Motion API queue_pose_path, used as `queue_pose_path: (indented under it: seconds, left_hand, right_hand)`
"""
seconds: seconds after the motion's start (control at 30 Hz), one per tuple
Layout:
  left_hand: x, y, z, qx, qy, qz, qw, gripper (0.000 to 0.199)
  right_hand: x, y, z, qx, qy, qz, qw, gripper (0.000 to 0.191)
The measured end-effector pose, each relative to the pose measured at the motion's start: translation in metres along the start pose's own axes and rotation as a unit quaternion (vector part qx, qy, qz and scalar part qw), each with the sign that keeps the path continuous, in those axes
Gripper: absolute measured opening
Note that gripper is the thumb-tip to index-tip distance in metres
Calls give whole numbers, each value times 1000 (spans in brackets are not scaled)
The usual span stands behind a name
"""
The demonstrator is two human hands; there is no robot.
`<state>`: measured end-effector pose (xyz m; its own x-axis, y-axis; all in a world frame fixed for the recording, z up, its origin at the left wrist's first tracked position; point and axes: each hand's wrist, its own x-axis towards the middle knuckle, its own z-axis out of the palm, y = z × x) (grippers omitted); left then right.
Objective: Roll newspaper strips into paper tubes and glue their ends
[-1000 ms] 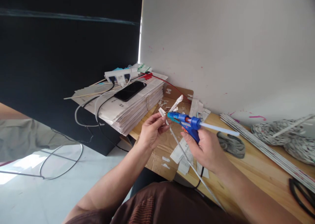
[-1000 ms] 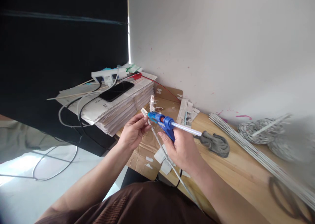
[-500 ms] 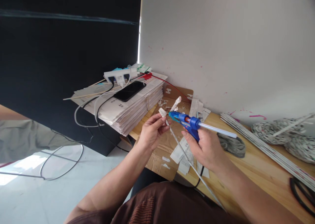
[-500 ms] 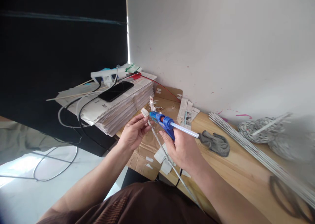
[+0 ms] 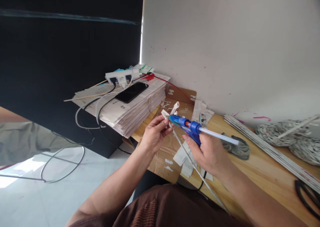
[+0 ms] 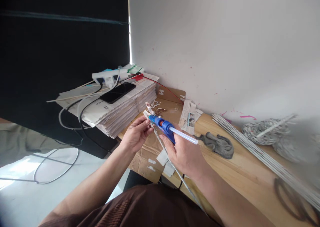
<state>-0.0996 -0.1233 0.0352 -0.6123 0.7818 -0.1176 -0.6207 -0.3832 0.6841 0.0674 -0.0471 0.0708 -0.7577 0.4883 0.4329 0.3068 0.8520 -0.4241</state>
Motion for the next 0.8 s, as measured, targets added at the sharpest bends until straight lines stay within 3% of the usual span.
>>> queue_pose_path:
  seconds: [0.67,0.8]
  left_hand:
    - [0,3,-1,-19,13,-17,1000,16]
    - [-2,6,-1,-18,12,-17,1000,17]
  right_hand:
    - [1,1,0,-35,15,-4,999,36]
    - [9,10,4,83,32,65,994,36]
